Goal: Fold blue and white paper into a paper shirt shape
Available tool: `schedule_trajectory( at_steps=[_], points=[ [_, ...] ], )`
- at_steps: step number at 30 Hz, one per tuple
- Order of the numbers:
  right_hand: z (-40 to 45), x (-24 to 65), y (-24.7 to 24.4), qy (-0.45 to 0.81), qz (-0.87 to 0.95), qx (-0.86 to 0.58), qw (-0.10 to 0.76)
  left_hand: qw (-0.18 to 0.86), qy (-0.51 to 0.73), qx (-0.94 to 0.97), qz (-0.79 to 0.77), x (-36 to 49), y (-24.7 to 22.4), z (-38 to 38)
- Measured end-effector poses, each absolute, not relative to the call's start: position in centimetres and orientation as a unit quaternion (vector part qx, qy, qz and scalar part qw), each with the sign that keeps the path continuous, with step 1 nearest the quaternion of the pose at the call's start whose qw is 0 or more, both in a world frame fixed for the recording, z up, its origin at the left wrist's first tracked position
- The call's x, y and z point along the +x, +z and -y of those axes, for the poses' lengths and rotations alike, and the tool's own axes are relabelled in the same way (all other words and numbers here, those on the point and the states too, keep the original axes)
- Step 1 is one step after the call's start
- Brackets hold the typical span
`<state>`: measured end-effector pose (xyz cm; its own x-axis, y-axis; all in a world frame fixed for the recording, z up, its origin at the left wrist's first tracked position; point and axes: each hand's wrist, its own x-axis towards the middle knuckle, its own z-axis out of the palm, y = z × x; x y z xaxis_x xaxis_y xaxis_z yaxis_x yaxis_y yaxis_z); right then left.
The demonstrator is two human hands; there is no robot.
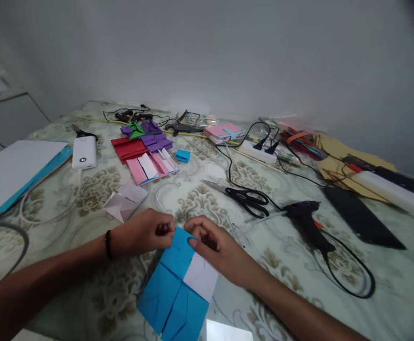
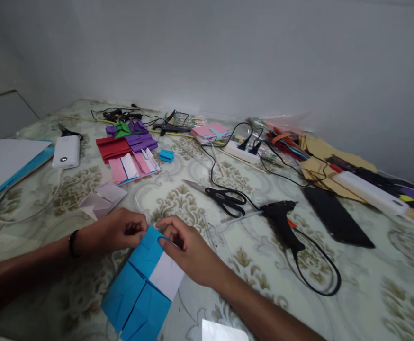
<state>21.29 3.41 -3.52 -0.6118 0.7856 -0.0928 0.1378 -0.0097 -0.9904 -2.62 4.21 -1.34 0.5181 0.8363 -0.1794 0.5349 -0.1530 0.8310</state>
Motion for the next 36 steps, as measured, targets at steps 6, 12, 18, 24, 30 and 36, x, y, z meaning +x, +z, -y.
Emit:
schedule_trajectory(
  at_steps=[6, 12, 18, 24, 30, 36],
  points=[
    [-3.42, 21.24, -3.45, 0.623, 0.645, -0.355, 0.264, 0.489, 0.167, 0.728, -0.451, -2.79, -1.48, -4.3],
    [-3.44, 21.21, -3.3, 0.633, 0.635, -0.357, 0.263, 0.489, 0.175, 0.726, -0.451, -2.9, -1.88, -4.4],
    [-3.58, 21.32, -3.64, 0.625, 0.636, -0.361, 0.272, 0.505, 0.183, 0.706, -0.461, -2.84, -1.62, -4.5],
    [-3.68, 21.24, -3.74, 0.634, 0.629, -0.357, 0.273, 0.525, 0.18, 0.692, -0.46, -2.93, -1.69, -4.78],
    [-3.62, 21.23, -3.53, 0.633, 0.63, -0.355, 0.277, 0.531, 0.18, 0.689, -0.459, -2.98, -1.2, -4.9],
    [-3.59, 21.2, -3.41, 0.622, 0.643, -0.35, 0.279, 0.504, 0.167, 0.714, -0.457, -2.91, -1.1, -4.71]
  ],
)
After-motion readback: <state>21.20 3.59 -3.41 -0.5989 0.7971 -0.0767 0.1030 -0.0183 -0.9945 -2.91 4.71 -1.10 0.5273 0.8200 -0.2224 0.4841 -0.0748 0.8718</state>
